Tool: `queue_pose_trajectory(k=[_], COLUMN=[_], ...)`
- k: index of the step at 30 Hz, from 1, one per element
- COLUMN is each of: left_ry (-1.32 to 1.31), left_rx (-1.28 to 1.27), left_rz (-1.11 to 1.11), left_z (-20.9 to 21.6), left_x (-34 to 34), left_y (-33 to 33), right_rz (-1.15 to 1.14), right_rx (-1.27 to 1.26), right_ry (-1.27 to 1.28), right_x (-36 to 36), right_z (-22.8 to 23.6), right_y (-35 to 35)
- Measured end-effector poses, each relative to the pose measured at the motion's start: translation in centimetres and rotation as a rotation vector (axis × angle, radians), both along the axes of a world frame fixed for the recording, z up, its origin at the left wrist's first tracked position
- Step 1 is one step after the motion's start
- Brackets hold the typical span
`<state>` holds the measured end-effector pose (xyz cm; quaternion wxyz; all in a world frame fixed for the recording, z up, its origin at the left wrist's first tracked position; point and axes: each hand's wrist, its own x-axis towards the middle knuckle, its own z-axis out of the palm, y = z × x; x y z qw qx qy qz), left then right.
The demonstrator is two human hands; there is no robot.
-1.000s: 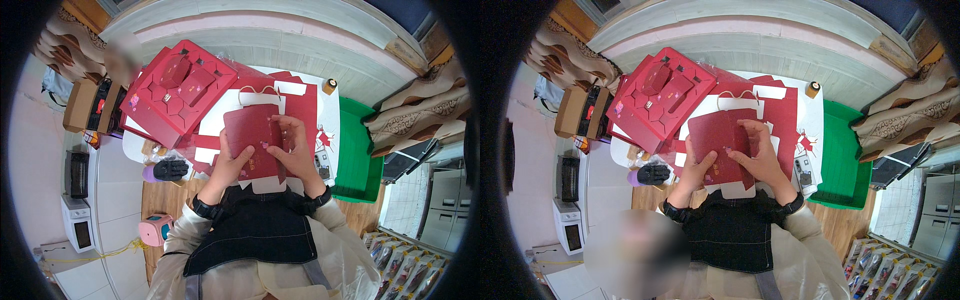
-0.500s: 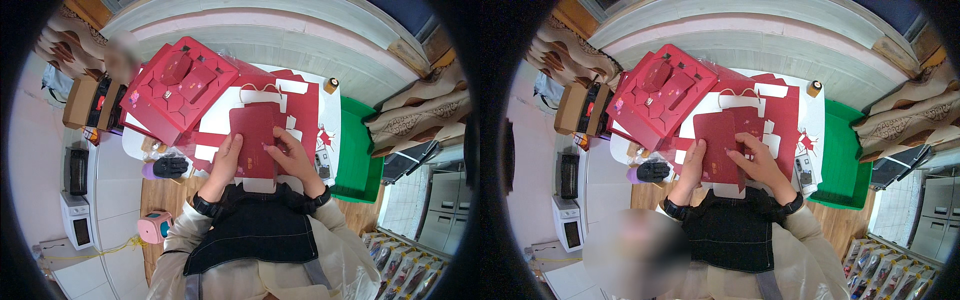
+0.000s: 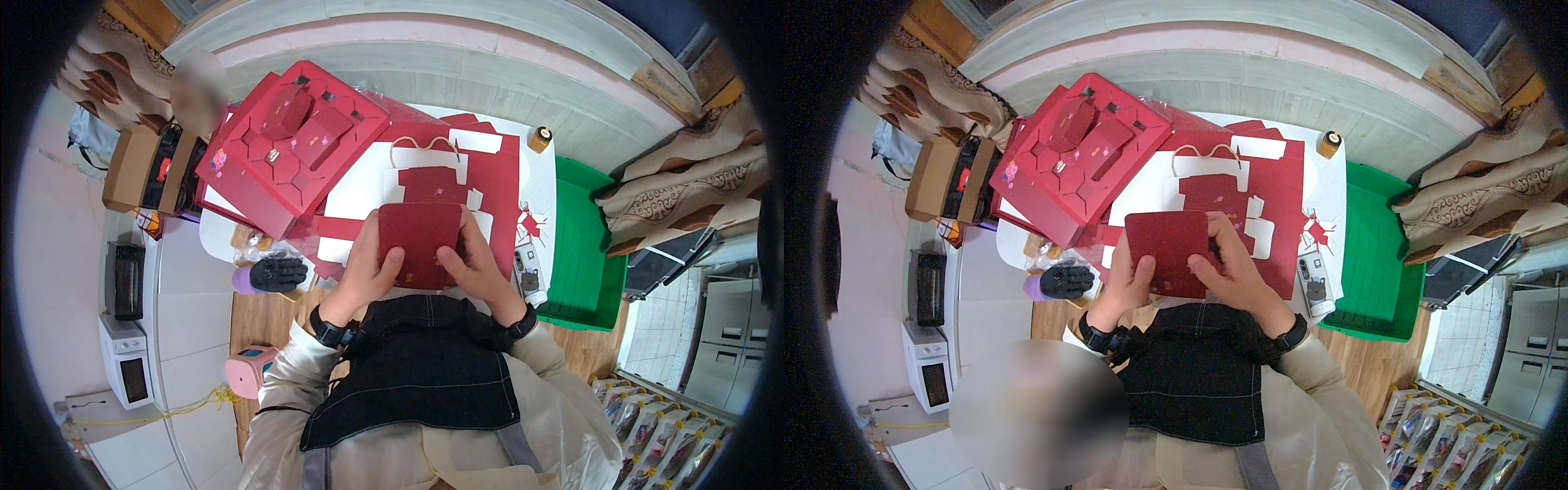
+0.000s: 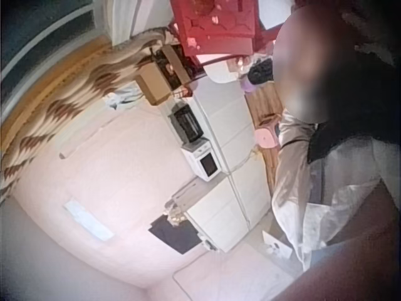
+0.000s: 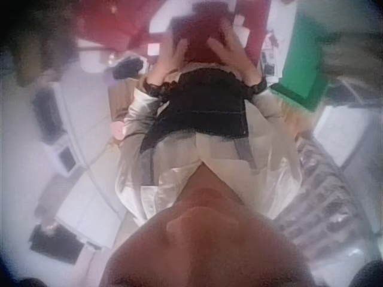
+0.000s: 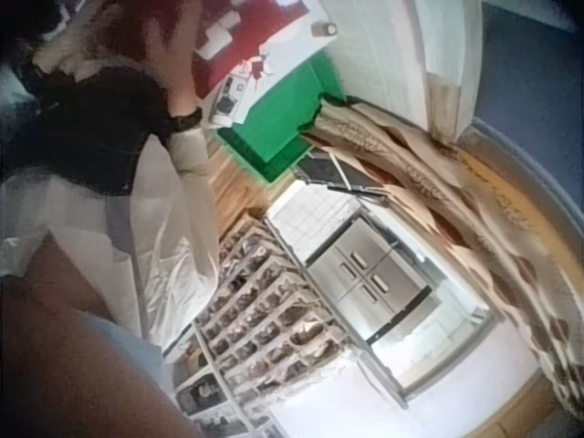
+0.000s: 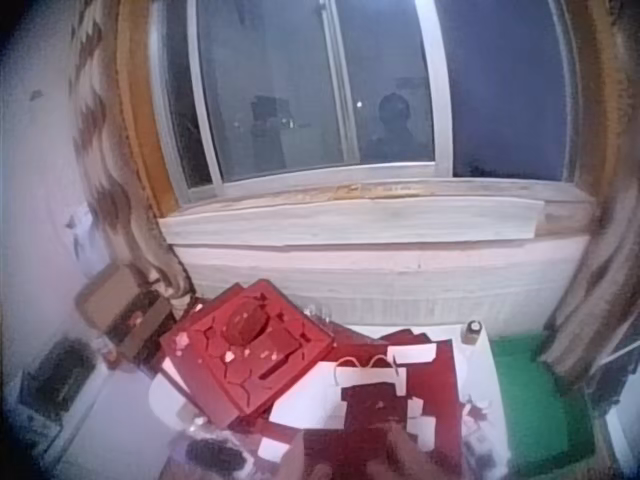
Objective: The person assembles red paper gift boxes by punching out pre-cut shapes and folding the flat sheets into 3D structures. They handle multiple sheets, fold flaps, and stack the finished boxes on the table.
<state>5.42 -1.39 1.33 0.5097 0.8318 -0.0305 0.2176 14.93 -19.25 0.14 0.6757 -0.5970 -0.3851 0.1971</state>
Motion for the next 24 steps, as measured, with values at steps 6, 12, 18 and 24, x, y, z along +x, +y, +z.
queue_pose_trajectory(k=[6, 12, 18, 24], left_ry=[-0.025, -0.158, 0.188, 0.283], left_rx=[-0.097, -0.167, -0.233, -0.268], left_rz=[-0.028, -0.040, -0.008, -0.017], left_z=[-2.0, -1.3, -1.1, -2.2], left_x=[-0.7, 1.0, 0.9, -0.2], left_y=[0.2, -1.5, -1.3, -1.5], right_rz=[-0.011, -0.140, -0.246, -0.260], right_rx=[-0.030, 0.103, -0.124, -0.165], right_ry=[-0.100, 0.009, 0.000, -0.029], right_x=[-0.6, -0.1, -0.3, -0.6], right_z=[-0.5, -0.6, -1.2, -1.5], right_y=[0.8, 1.5, 1.6, 1.4])
